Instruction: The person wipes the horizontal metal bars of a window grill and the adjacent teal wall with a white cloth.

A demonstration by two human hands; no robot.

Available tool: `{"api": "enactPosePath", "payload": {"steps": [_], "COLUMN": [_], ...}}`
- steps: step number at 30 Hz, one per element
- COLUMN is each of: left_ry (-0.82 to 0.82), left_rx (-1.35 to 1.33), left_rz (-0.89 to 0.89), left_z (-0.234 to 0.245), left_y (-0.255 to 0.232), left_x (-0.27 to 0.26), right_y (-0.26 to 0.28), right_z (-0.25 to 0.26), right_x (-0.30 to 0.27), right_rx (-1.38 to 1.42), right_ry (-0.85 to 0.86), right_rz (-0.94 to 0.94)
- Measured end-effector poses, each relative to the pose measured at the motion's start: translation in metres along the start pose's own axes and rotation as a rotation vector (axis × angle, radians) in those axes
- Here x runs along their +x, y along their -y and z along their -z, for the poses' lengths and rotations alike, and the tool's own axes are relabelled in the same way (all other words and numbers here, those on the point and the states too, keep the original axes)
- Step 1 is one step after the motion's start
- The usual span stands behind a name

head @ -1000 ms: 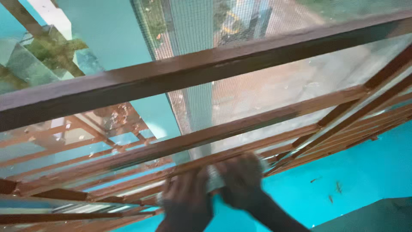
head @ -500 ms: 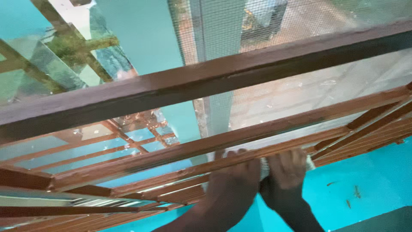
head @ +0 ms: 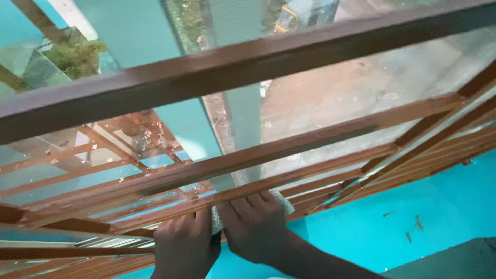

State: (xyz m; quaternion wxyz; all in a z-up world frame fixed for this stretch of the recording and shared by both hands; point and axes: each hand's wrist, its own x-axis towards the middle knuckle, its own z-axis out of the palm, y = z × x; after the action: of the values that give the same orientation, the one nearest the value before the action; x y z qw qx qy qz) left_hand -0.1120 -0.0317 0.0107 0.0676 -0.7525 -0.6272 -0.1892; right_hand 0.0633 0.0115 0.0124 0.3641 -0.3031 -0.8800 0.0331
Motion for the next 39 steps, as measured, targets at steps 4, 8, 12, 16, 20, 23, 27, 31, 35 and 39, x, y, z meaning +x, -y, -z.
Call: {"api": "enactPosePath", "payload": {"steps": [4, 8, 12, 16, 20, 23, 27, 31, 35, 39], "left_ry": [0.130, 0.080, 0.103, -0.006, 0.094, 0.209, 0.187, 0.161, 0.313, 0.062], "left_rx": [-0.069, -0.209, -0.333, -0.420, -0.300, -0.241, -0.115, -0.101, -0.025, -0.036], "left_rz": [0.008, -0.097, -0.194, -0.234, -0.230, -0.107, -0.045, -0.069, 0.135, -0.031], "left_z": [-0.012, -0.027, -0.032, -0.023, -0.020, -0.010, 0.009, 0.009, 0.002, -0.010], "left_y": [-0.028, -0.084, -0.121, -0.112, -0.083, -0.047, 0.008, 0.027, 0.012, -0.033], "left_x": [0.018, 0.047, 0.071, 0.067, 0.051, 0.027, -0.004, -0.013, -0.006, 0.018], "right_y": [-0.032, -0.087, -0.114, -0.092, -0.060, -0.029, 0.017, 0.029, 0.013, -0.031], "right_z": [0.015, 0.039, 0.067, 0.062, 0.043, 0.018, -0.011, -0.014, -0.005, 0.018], "right_x": [-0.022, -0.058, -0.074, -0.062, -0.047, -0.032, -0.002, 0.009, 0.000, -0.032], "right_rx": [-0.084, -0.176, -0.268, -0.311, -0.323, -0.236, -0.105, -0.073, -0.046, -0.117], "right_ry": [-0.147, -0.109, -0.067, -0.119, -0.124, -0.136, -0.109, -0.118, -0.085, -0.139], "right_rz": [0.079, -0.051, -0.070, -0.160, -0.186, -0.183, -0.093, -0.044, 0.007, 0.047]}}
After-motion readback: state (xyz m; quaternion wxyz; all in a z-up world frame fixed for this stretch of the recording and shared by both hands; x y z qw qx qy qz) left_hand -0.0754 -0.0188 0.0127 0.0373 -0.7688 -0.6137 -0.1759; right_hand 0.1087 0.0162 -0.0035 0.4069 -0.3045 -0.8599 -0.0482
